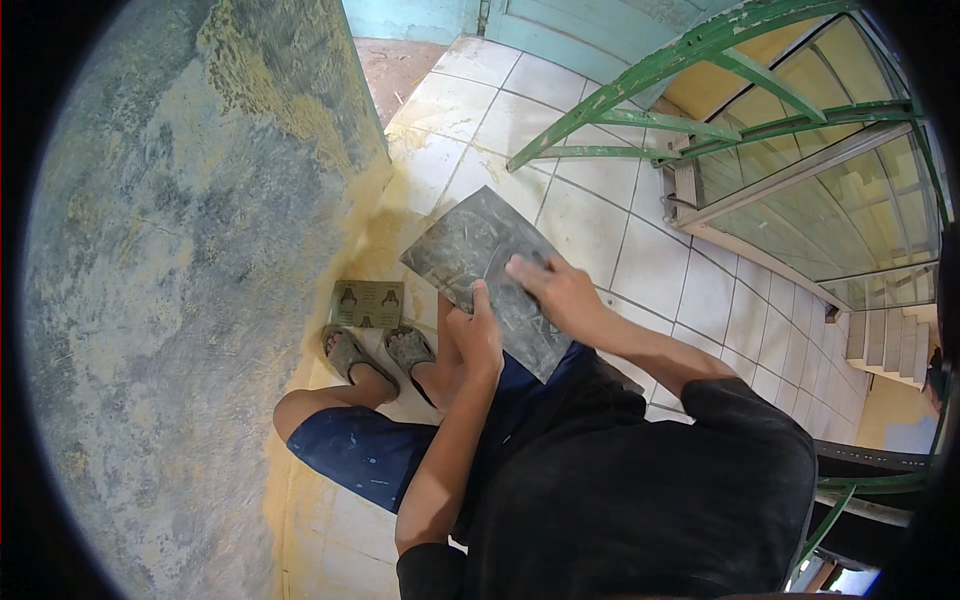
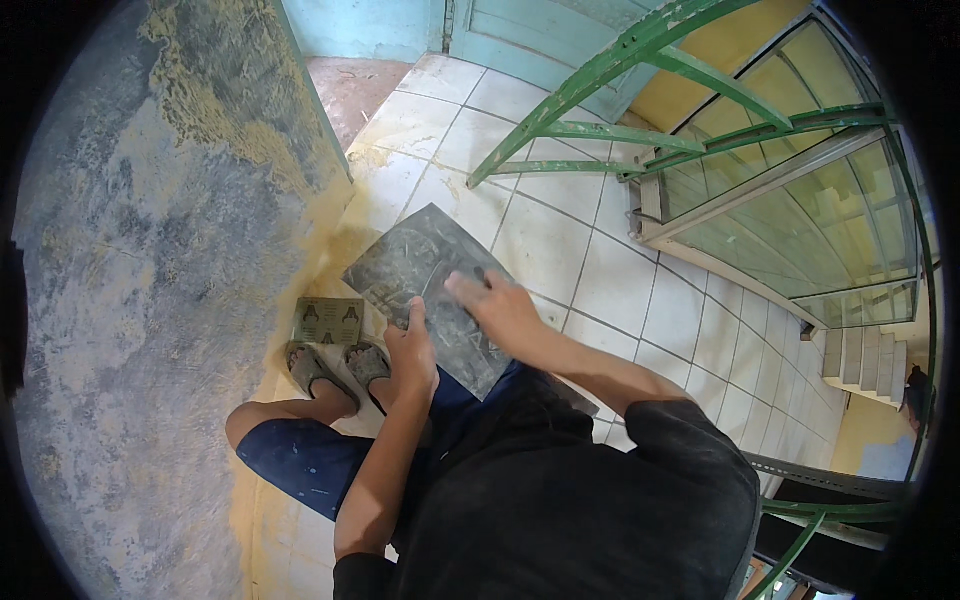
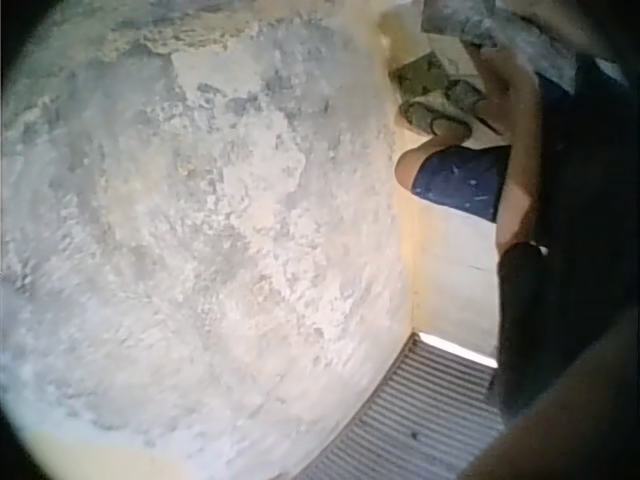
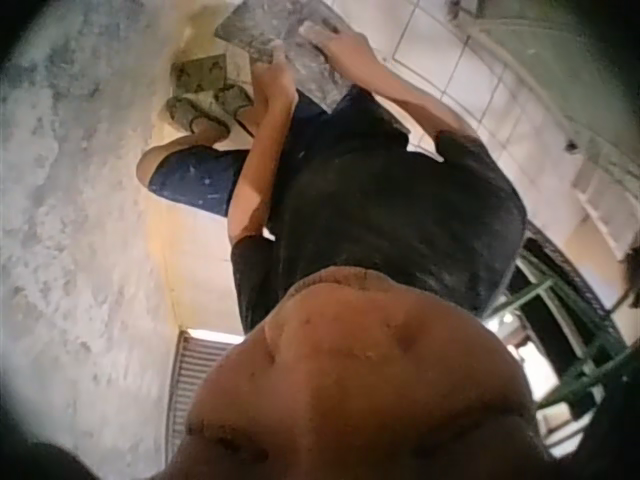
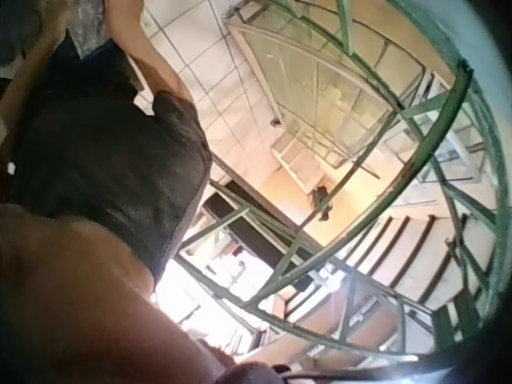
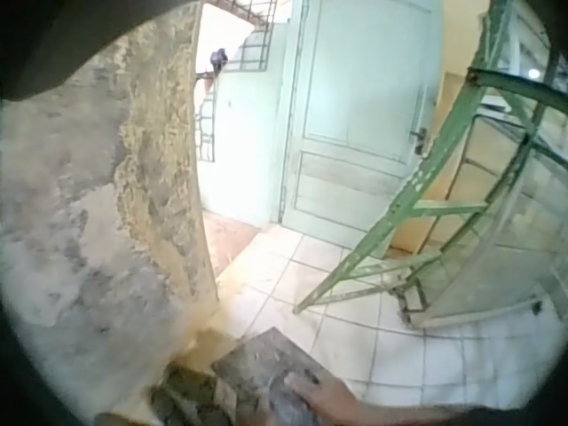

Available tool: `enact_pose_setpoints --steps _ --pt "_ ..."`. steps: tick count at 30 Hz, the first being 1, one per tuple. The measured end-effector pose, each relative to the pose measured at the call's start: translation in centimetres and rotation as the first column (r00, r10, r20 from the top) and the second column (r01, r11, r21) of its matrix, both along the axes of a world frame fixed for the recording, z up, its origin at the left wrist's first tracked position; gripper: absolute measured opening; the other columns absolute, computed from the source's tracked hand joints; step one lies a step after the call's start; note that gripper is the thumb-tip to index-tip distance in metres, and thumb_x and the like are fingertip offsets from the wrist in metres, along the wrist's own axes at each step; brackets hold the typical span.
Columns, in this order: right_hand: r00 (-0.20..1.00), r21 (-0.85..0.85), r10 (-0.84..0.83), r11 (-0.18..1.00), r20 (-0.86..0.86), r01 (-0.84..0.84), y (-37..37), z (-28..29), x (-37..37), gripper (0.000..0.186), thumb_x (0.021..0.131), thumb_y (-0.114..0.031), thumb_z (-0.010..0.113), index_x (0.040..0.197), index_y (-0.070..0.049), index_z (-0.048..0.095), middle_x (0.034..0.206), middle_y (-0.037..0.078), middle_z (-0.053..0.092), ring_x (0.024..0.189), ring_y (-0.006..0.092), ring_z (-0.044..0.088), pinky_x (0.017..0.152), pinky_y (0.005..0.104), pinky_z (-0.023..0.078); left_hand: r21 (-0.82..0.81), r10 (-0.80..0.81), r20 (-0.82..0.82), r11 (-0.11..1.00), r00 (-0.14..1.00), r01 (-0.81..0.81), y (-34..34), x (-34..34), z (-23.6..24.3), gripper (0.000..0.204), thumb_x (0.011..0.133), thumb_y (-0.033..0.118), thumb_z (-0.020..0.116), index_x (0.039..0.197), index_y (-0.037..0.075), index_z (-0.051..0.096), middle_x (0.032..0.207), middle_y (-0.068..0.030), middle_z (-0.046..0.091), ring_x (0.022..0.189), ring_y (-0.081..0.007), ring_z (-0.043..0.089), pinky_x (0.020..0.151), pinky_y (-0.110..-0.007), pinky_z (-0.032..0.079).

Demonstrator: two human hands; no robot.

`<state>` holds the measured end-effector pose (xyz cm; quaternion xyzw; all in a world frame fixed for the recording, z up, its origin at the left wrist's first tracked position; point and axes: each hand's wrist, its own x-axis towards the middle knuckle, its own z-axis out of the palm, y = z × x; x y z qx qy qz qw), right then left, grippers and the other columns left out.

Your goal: Scraping and sanding a wall to remove peeling paint or mold.

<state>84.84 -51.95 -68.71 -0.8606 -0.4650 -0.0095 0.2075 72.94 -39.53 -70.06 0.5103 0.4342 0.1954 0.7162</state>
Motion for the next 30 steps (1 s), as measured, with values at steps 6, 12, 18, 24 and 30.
enact_pose_setpoints --steps 6,12,18,24,30 --pt "0.998 -0.115 -0.048 0.992 0.031 0.052 0.5 -1.4 2.7 0.048 0.085 -0.003 0.066 0.131 -0.016 0.068 0.114 0.009 0.073 0.083 0.0338 0.064 0.069 0.0418 0.056 -0.021 -0.018 -0.039 1.0 0.999 0.018 0.0 0.4 1.0 0.068 0.101 0.045 0.066 0.118 -0.02 0.057 0.109 -0.0212 0.065 0.101 -0.0236 0.06 0.092 -0.034 0.048" --pt "0.992 0.058 0.083 0.994 0.099 -0.089 0.0 -1.1 0.9 0.051 0.082 0.0 0.065 0.131 -0.014 0.068 0.125 0.007 0.072 0.087 0.0326 0.065 0.073 0.0412 0.058 -0.044 -0.029 -0.121 0.999 0.992 0.024 0.1 0.3 1.6 0.071 0.099 0.048 0.067 0.117 -0.02 0.057 0.108 -0.0221 0.065 0.099 -0.025 0.061 0.092 -0.034 0.047" --pt "0.993 0.061 0.105 0.992 0.059 -0.108 -0.5 -1.0 0.5 0.055 0.081 0.001 0.065 0.134 -0.014 0.067 0.13 0.006 0.071 0.089 0.0322 0.065 0.074 0.0391 0.058 -0.003 -0.016 -0.01 1.0 1.0 0.016 0.0 0.1 0.5 0.071 0.099 0.048 0.068 0.117 -0.02 0.057 0.11 -0.0233 0.065 0.101 -0.0257 0.061 0.093 -0.034 0.047" --pt "0.998 -0.144 -0.062 0.987 0.033 0.066 0.4 -1.3 3.2 0.055 0.082 0.002 0.065 0.135 -0.013 0.066 0.125 0.008 0.072 0.086 0.032 0.064 0.072 0.04 0.057 -0.008 -0.051 -0.118 0.999 0.992 0.05 -0.1 0.5 1.4 0.071 0.1 0.048 0.066 0.117 -0.02 0.057 0.111 -0.0233 0.066 0.101 -0.0262 0.061 0.094 -0.034 0.047" --pt "0.995 0.097 0.095 0.991 -0.003 -0.095 -0.4 -0.3 -0.2 0.052 0.082 0.0 0.066 0.132 -0.015 0.068 0.115 0.01 0.073 0.084 0.0334 0.064 0.07 0.0407 0.055 -0.037 -0.006 -0.023 0.999 1.0 0.005 -0.1 0.2 0.0 0.071 0.102 0.047 0.064 0.122 -0.02 0.056 0.116 -0.0254 0.066 0.108 -0.0281 0.061 0.098 -0.035 0.046"
